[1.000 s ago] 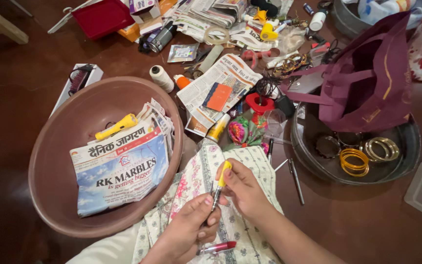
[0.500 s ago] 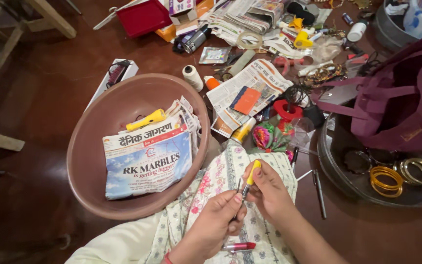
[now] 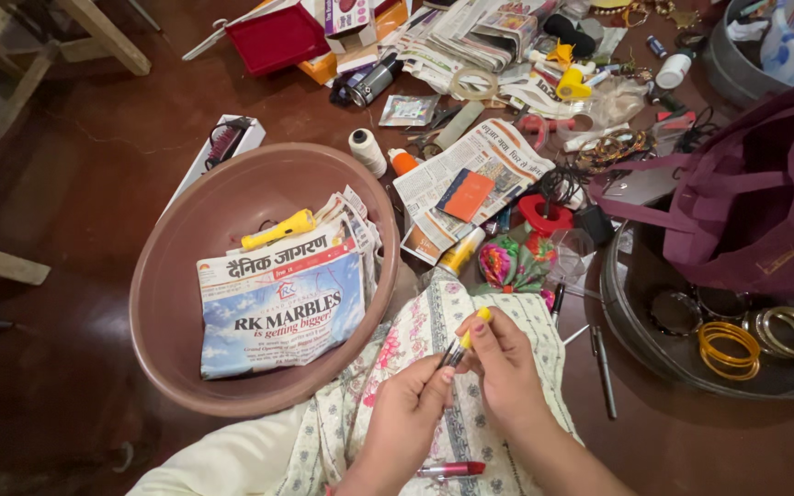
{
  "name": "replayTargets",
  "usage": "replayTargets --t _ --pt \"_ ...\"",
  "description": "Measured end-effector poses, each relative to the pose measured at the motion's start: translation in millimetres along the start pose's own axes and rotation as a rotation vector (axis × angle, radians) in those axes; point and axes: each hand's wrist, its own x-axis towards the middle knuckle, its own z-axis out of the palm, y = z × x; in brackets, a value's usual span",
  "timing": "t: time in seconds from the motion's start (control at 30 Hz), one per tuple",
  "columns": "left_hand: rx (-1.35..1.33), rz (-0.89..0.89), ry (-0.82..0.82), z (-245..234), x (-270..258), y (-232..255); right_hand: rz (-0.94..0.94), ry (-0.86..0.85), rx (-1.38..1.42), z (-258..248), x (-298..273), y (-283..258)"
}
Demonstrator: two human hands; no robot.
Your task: The person sits on the floor and repeatedly disassembles and reassembles several pens, removing caps and inner components, then putting them back together. The person handles multiple pens one at a time over a basin containing newspapers.
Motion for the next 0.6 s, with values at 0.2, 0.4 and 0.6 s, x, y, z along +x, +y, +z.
replayTargets --t 0.2,0.4,0.6 --pt "0.247 0.197 0.113 -2 -4 18 -0.110 0.106 -0.099 14 -5 -8" --pt "0.195 0.118 0.096 -6 -7 -7 -0.167 0.343 0.039 -27 36 -42" --pt "-0.621 -0.246 -0.086 -25 2 -26 -0.255 0.197 -0.784 -122 66 -37"
